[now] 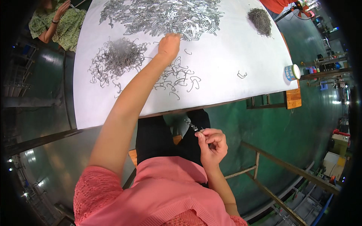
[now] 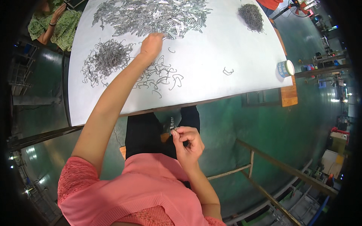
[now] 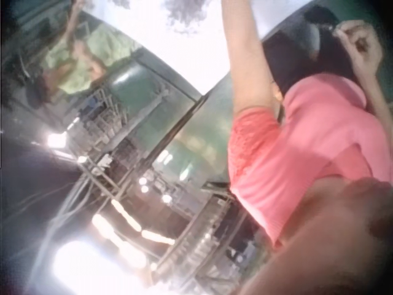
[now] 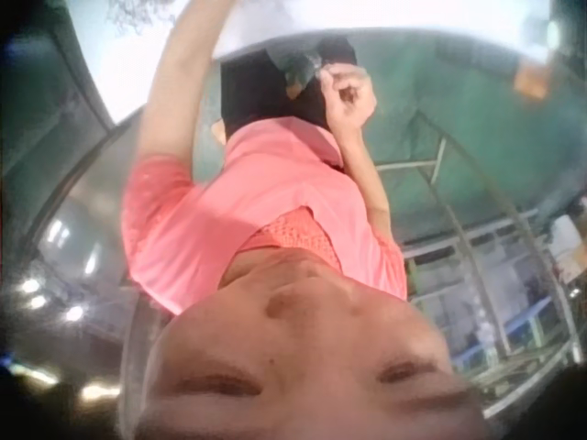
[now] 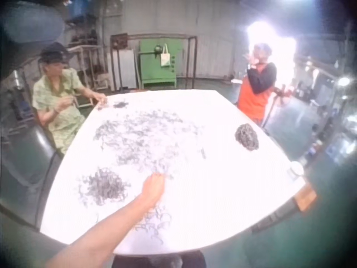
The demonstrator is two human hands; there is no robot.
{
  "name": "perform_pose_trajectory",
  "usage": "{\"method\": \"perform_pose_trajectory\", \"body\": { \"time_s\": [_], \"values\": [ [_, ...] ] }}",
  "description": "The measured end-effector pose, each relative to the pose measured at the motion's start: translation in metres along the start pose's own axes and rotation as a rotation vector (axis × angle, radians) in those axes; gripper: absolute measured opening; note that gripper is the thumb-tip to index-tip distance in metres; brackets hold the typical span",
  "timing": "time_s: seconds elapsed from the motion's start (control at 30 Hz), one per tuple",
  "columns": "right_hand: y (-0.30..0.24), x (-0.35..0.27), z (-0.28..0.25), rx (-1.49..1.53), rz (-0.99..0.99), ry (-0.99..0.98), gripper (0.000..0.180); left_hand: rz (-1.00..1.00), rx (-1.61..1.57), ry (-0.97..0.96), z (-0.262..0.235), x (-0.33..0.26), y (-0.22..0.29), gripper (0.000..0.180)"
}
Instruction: The person sits at a table and repeatedly picks up small metal hooks and cylindrical metal pieces. They insert the hooks into the cylinders by hand to assemble them. The person occasionally stands to hang the assembled units on a nearby metal rack before returning to the table to continue the assembly process.
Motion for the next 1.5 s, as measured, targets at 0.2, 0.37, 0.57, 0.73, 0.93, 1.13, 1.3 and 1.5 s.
{"method": "perform_pose_trajectory", "body": {
  "time_s": [0.2, 0.37, 0.57, 0.73, 0.93, 1.13, 1.3, 1.5],
  "values": [
    [0.007, 0.0, 0.009, -0.017, -0.027, 0.053, 0.025, -0.191, -0.524, -0.193, -0.055, -0.071, -0.01, 0.024],
    [0.004, 0.005, 0.021, -0.038, -0.069, 0.012, 0.025, -0.314, -0.959, -0.54, -0.103, -0.188, 0.018, 0.016],
    [-0.002, 0.009, 0.029, -0.083, -0.088, -0.035, 0.024, -0.303, -1.072, -0.536, -0.129, -0.236, 0.033, 0.013],
    [0.0, 0.002, 0.037, -0.073, -0.056, -0.034, 0.024, -0.247, -1.019, -0.436, -0.14, -0.244, 0.03, 0.012],
    [0.011, -0.004, 0.049, -0.114, -0.038, -0.116, 0.022, -0.152, -1.078, -0.198, -0.14, -0.255, 0.017, 0.011],
    [0.029, 0.053, 0.056, -0.11, 0.094, -0.205, 0.011, -0.116, -1.078, -0.147, -0.114, -0.267, -0.005, 0.012],
    [0.043, 0.088, 0.196, -0.158, -0.127, -0.759, 0.009, -0.08, -1.074, -0.089, -0.086, -0.281, -0.018, 0.011],
    [0.084, 0.083, 0.3, -0.479, 0.006, -1.056, 0.015, -0.124, -1.096, -0.101, -0.075, -0.29, -0.026, 0.01]
  ]
}}
Point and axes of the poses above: each hand's wrist, its own x-axis towards the middle knuckle, its own z-axis out of the palm, y = z × x, the point moved 6 cm from there along x, towards the middle knuckle, and after that the axes turned 13 degrees about -z, right-handed, at the moved point
